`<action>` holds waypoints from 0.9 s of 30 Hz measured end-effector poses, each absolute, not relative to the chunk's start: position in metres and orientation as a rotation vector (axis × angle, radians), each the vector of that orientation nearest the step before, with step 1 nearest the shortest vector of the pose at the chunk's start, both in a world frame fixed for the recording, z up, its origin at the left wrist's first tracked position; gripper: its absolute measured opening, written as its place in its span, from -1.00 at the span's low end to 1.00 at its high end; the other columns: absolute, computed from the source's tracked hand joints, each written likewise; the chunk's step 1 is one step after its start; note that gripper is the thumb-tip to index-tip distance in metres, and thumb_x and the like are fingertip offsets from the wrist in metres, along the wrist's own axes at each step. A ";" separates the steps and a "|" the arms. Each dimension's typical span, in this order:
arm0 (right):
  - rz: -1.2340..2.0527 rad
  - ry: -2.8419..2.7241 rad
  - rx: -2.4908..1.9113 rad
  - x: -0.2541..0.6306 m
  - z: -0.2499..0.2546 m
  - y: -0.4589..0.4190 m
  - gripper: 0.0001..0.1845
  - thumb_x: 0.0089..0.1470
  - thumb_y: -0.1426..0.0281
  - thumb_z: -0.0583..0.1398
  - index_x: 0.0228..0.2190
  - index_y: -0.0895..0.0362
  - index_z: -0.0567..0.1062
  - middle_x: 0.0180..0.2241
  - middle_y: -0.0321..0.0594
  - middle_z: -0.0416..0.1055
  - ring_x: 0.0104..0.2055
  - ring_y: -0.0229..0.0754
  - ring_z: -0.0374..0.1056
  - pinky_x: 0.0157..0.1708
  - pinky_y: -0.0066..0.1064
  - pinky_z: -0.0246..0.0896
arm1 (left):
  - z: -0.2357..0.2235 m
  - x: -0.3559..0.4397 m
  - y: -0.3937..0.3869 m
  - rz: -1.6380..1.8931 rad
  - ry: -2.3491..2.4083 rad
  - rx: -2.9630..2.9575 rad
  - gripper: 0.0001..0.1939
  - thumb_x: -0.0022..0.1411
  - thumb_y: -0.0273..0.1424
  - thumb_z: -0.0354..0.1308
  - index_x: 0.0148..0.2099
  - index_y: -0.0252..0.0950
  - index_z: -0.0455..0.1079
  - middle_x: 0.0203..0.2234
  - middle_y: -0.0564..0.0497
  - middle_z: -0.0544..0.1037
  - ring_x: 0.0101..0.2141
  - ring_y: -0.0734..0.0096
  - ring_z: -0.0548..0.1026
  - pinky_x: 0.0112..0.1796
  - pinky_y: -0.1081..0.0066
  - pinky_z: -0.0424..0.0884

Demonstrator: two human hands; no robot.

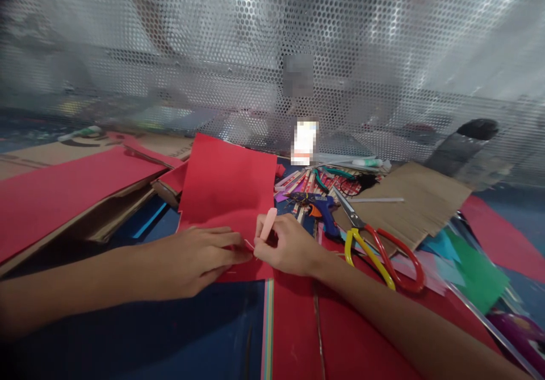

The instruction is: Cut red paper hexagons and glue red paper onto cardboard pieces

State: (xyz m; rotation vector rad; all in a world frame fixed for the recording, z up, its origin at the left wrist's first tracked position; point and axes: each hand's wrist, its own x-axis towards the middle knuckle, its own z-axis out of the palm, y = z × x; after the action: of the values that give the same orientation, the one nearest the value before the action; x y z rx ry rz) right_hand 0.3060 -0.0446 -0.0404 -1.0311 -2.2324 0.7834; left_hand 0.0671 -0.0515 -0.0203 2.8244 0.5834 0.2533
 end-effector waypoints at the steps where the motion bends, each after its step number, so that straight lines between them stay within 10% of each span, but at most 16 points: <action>1: 0.771 -2.249 -1.027 0.306 -0.041 -0.045 -0.84 -0.05 0.56 0.17 -0.55 0.11 0.31 -0.62 -0.46 0.23 -0.56 -0.37 0.09 -0.48 -0.46 -0.07 | -0.020 0.067 -0.052 0.247 0.586 2.825 -0.58 0.28 -0.62 0.05 0.08 -0.19 0.52 -0.17 -0.06 0.61 -0.08 0.24 0.58 -0.06 0.36 0.47; 27: 0.815 -2.292 -0.980 0.304 -0.044 -0.049 -0.86 -0.05 0.58 0.19 -0.51 0.12 0.36 -0.60 -0.45 0.32 -0.56 -0.38 0.16 -0.48 -0.50 -0.01 | -0.022 0.066 -0.052 0.247 0.593 2.824 -0.64 0.33 -0.60 0.06 0.04 -0.17 0.53 -0.18 -0.06 0.59 -0.12 0.25 0.57 -0.06 0.37 0.46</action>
State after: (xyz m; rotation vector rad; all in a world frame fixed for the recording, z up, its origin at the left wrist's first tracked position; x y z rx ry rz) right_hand 0.3036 -0.0492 -0.0436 -0.9797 -2.2919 0.8155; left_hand 0.0663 -0.0518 -0.0217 2.8240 0.5926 0.2466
